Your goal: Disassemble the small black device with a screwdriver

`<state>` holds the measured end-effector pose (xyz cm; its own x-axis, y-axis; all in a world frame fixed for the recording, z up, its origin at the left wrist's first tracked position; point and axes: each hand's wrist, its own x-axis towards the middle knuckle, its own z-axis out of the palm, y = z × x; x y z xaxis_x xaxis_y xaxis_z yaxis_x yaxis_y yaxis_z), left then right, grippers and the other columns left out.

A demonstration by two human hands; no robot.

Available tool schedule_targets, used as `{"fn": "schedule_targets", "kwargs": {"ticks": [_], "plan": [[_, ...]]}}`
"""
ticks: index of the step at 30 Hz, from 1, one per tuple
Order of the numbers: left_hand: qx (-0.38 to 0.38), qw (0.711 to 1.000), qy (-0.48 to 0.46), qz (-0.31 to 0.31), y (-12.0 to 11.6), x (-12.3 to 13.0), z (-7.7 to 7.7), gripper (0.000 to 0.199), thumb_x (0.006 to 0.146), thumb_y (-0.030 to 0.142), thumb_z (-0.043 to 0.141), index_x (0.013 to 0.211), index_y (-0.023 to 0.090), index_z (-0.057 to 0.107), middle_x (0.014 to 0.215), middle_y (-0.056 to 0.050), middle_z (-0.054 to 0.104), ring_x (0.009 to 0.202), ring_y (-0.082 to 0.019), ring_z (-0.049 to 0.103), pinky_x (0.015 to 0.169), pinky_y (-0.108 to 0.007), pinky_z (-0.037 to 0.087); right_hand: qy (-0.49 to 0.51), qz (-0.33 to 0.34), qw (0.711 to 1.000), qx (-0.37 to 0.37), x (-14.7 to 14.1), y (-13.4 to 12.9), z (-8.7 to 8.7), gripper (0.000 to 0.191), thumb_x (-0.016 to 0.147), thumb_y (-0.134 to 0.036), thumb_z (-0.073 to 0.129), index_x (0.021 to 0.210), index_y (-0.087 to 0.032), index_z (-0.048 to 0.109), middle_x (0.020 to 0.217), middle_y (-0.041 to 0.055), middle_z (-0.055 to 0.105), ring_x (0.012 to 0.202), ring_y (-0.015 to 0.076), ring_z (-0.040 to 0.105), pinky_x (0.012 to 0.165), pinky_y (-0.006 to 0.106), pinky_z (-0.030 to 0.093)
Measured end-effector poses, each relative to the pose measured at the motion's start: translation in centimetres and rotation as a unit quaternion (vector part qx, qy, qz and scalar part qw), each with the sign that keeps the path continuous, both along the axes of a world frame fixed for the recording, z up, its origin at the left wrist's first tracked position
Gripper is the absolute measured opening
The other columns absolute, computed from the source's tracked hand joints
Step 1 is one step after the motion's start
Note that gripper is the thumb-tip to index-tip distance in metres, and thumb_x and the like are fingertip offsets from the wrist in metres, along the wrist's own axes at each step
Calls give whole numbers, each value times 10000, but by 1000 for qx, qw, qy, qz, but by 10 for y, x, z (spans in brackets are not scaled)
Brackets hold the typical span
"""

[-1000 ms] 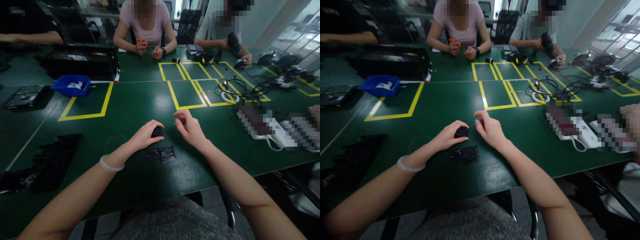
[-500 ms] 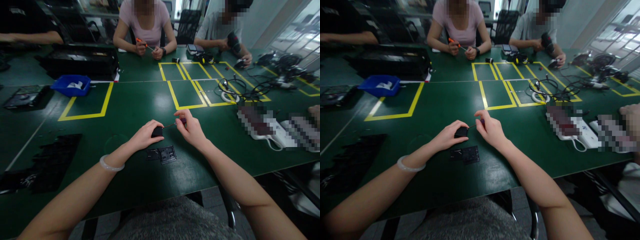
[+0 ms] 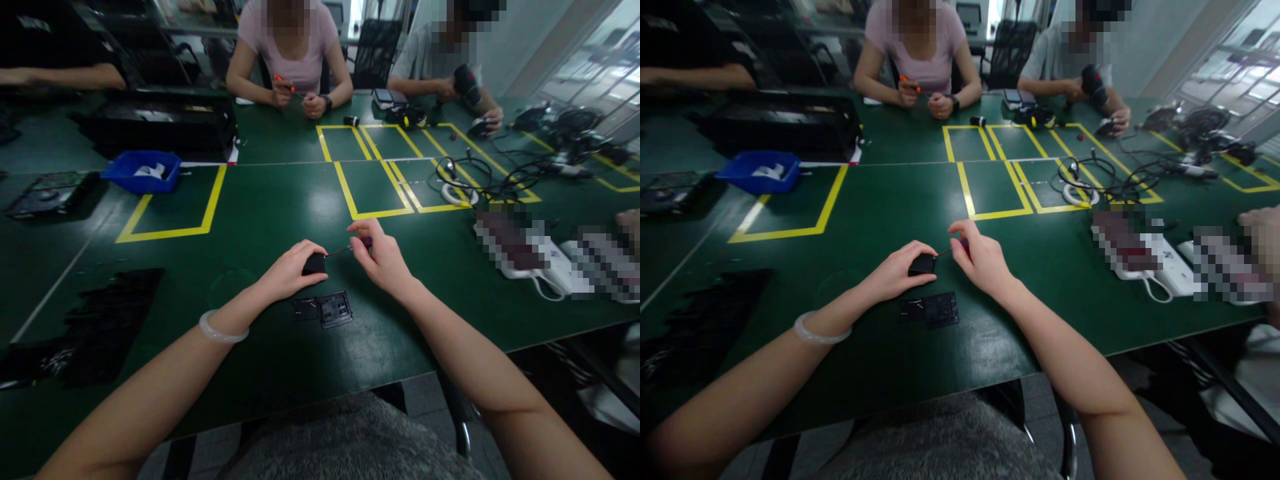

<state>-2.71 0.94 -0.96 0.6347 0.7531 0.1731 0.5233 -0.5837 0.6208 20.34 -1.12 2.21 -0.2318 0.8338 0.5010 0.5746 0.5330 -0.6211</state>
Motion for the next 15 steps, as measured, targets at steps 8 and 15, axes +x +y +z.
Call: {"fn": "schedule_targets", "kwargs": {"ticks": [8, 15], "plan": [[5, 1000, -3, -3, 0, -1, -1, 334, 884, 383, 671, 1156, 227, 556, 1162, -68, 600, 1105, -255, 592, 971, -409, 474, -6, -3, 1000, 3, 0, 0, 0, 165, 983, -342, 458, 982, -222, 569, 793, 25, 664, 681, 154, 627, 645, 264, 444], [2, 1000, -2, -3, 0, 0, 1, 330, 884, 371, 677, 1152, 215, 562, 1169, -73, 598, 1109, -253, 592, 975, -401, 471, -2, -8, 1000, 12, 0, 1, -5, 155, 973, -284, 427, 1060, -213, 534, 812, 29, 645, 707, 163, 618, 681, 288, 462]]}}
